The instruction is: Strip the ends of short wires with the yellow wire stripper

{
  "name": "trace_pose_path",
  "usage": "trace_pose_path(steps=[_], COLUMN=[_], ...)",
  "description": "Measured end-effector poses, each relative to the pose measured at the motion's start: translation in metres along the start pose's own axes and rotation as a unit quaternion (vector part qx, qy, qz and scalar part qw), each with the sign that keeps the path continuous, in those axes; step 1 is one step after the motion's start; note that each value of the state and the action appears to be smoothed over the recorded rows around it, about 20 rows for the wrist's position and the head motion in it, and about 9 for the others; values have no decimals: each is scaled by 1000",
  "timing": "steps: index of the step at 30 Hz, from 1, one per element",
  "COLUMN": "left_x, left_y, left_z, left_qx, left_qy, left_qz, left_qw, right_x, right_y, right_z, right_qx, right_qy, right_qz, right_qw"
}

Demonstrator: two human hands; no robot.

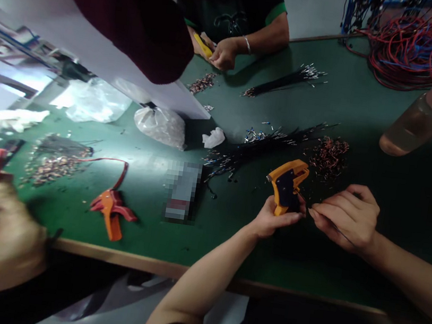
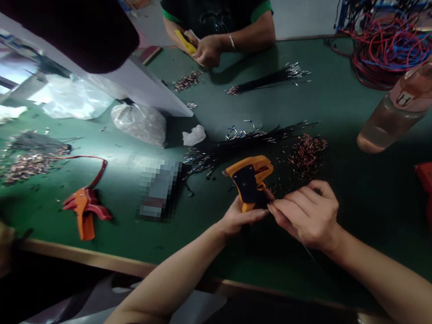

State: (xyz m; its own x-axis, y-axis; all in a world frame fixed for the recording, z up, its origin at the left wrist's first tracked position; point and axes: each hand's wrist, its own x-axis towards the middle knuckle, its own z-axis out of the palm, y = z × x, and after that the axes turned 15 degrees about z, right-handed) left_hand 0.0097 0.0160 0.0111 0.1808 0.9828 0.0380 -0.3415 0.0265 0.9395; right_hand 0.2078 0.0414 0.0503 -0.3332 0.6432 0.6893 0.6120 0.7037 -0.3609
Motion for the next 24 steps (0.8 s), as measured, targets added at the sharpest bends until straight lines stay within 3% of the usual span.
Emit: trace_pose_path(steps=[10, 24], left_x=[2, 2], left_y=[-2, 3], left_z=[1, 4], left_qx=[4, 43], left_qy=[30, 24], left_qz=[7, -11], left_qw=[1000, 999], right_x=[-2, -2], right_y=[-1, -1], right_z=[0, -1], right_qx=[8, 23], right_qy=[-1, -11], right_qz=[2, 17], right_qw=[1000, 1000])
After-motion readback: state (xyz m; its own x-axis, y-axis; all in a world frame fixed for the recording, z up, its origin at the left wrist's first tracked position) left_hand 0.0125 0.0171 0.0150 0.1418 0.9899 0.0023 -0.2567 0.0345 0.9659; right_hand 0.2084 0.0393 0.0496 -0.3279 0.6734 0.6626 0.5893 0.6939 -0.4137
